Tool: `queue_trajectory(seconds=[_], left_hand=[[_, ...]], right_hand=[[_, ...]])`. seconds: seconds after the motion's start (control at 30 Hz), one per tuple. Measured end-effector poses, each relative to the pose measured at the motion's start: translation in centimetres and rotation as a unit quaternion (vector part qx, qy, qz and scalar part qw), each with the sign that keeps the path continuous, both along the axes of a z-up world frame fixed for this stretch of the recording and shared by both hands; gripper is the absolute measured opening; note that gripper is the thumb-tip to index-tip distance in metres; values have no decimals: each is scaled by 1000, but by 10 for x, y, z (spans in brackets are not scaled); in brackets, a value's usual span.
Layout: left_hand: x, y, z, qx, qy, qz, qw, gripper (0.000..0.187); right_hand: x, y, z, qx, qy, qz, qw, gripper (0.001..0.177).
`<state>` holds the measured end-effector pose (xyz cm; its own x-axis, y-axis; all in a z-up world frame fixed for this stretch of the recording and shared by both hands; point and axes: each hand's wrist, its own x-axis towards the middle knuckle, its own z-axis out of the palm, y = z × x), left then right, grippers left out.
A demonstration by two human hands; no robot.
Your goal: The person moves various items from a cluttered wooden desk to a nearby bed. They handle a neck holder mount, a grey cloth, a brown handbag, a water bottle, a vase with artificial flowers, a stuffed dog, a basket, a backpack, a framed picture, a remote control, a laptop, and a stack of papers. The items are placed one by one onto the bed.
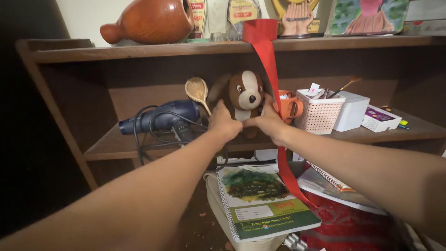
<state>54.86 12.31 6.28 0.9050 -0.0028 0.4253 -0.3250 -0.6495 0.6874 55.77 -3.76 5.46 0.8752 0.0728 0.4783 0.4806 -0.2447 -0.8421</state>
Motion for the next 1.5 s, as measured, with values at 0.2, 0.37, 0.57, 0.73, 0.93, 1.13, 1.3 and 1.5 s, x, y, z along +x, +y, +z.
queue_trajectory(seconds=[0.2,0.37,0.57,0.73,0.93,1.13,1.3,1.5], left_hand=[[2,-8,1,-102,91,-94,986,113],[1,-22,0,-90,77,-75,990,106],[-33,-40,-2,-114,3,-61,992,109],[-80,-45,5,-102,-59,-3,993,105],[-147,-40,12,-79,-65,-8,995,90],[-219,-35,-15,-153,-1,-6,988,90],[-261,-28,-33,-150,54,6,987,93],[-306,-37,-52,-188,83,-1,979,98]], right_hand=[[5,-2,10,53,40,26,997,119],[-9,-3,17,65,36,-10,997,110],[-48,-12,12,105,-1,16,994,94],[-89,-23,6,97,-28,-5,995,92],[-157,-24,-2,136,-21,-6,991,94],[-230,-19,-19,120,73,-46,989,84],[-285,-15,-29,95,159,-72,980,85],[-328,-29,-43,122,186,-27,975,88]])
